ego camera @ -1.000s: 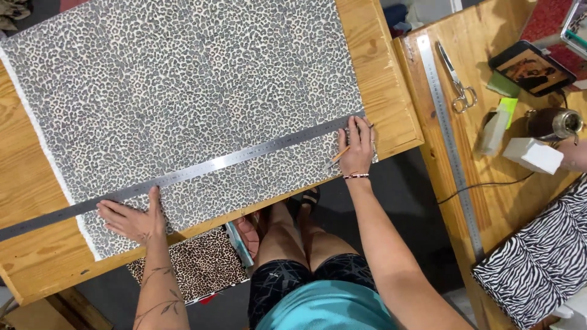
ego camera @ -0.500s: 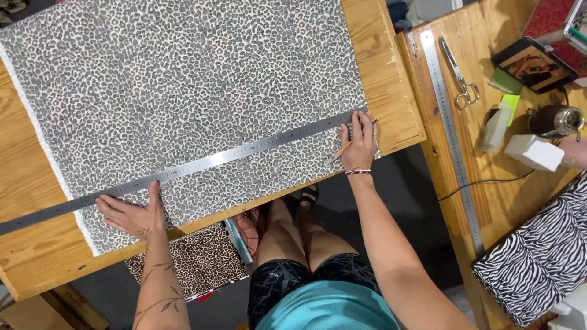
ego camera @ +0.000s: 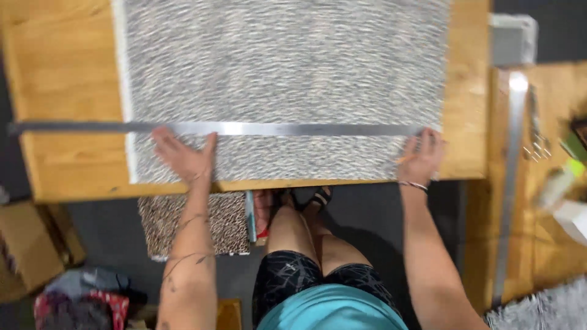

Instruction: The person lays a large piece of leopard-print fabric on a wooden table and smooths it out. They then use a long metal ruler and a pencil to measure and mark lines on the fabric.

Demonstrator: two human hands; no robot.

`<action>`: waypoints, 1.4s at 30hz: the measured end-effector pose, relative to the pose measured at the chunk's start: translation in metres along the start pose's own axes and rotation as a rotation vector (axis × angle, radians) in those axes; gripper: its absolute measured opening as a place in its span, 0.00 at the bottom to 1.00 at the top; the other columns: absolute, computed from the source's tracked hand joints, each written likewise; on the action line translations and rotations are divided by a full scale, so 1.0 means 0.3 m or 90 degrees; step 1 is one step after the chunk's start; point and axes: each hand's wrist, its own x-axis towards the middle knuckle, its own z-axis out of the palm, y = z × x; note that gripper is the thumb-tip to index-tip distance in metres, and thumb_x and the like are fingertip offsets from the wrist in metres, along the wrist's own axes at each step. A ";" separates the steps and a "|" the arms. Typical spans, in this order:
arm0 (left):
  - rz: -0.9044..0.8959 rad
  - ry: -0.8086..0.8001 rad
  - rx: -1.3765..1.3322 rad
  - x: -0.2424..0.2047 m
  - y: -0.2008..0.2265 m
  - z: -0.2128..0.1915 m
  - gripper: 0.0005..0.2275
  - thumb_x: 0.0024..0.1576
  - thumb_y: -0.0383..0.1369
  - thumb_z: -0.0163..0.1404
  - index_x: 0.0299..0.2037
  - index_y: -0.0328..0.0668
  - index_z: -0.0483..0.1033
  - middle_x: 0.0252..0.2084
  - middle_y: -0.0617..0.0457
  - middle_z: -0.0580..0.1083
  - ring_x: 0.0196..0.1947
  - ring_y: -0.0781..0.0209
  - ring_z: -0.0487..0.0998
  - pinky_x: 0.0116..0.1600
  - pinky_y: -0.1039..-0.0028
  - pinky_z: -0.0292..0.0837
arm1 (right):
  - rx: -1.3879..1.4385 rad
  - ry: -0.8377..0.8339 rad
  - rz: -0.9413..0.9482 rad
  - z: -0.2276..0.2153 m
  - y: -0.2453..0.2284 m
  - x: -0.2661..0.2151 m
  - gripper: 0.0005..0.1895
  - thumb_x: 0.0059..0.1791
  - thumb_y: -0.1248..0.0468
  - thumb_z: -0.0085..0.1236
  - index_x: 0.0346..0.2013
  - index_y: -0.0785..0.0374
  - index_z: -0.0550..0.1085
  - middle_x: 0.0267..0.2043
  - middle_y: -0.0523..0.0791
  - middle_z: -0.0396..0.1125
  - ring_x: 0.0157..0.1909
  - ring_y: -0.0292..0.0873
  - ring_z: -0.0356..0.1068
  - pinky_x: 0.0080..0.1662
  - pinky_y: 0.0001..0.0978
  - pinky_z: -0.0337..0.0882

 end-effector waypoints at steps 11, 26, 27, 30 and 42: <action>0.035 -0.097 -0.083 0.070 -0.086 -0.109 0.51 0.49 0.63 0.56 0.71 0.27 0.51 0.71 0.28 0.52 0.74 0.34 0.50 0.76 0.48 0.38 | -0.145 -0.051 -0.116 0.011 0.145 -0.036 0.12 0.56 0.67 0.66 0.53 0.69 0.81 0.55 0.55 0.70 0.54 0.58 0.72 0.53 0.45 0.75; 0.058 -0.033 -0.172 0.088 -0.140 -0.060 0.47 0.54 0.59 0.49 0.74 0.30 0.44 0.76 0.33 0.46 0.76 0.37 0.45 0.77 0.47 0.39 | 0.588 -0.323 0.183 0.371 -1.519 0.321 0.05 0.52 0.70 0.63 0.40 0.66 0.73 0.45 0.54 0.71 0.47 0.50 0.72 0.50 0.42 0.70; 0.056 -0.013 -0.183 0.088 -0.138 -0.047 0.46 0.55 0.56 0.51 0.73 0.29 0.45 0.75 0.33 0.47 0.76 0.36 0.46 0.76 0.45 0.40 | 0.720 -0.462 0.260 0.374 -1.682 0.321 0.09 0.50 0.70 0.63 0.37 0.62 0.69 0.48 0.52 0.71 0.45 0.43 0.73 0.48 0.38 0.73; 0.039 0.037 -0.162 0.085 -0.140 -0.025 0.37 0.55 0.49 0.50 0.69 0.29 0.58 0.72 0.32 0.57 0.73 0.35 0.55 0.75 0.46 0.47 | 0.906 -0.559 0.246 0.581 -1.782 0.266 0.11 0.52 0.72 0.57 0.44 0.69 0.65 0.38 0.53 0.70 0.36 0.46 0.76 0.41 0.36 0.79; -0.006 -0.023 -0.163 0.095 -0.141 -0.013 0.23 0.57 0.37 0.36 0.58 0.28 0.71 0.65 0.33 0.66 0.70 0.39 0.61 0.74 0.46 0.47 | 0.634 -0.486 -0.164 0.609 -1.930 0.292 0.10 0.42 0.76 0.66 0.33 0.59 0.78 0.29 0.46 0.72 0.26 0.44 0.72 0.29 0.30 0.71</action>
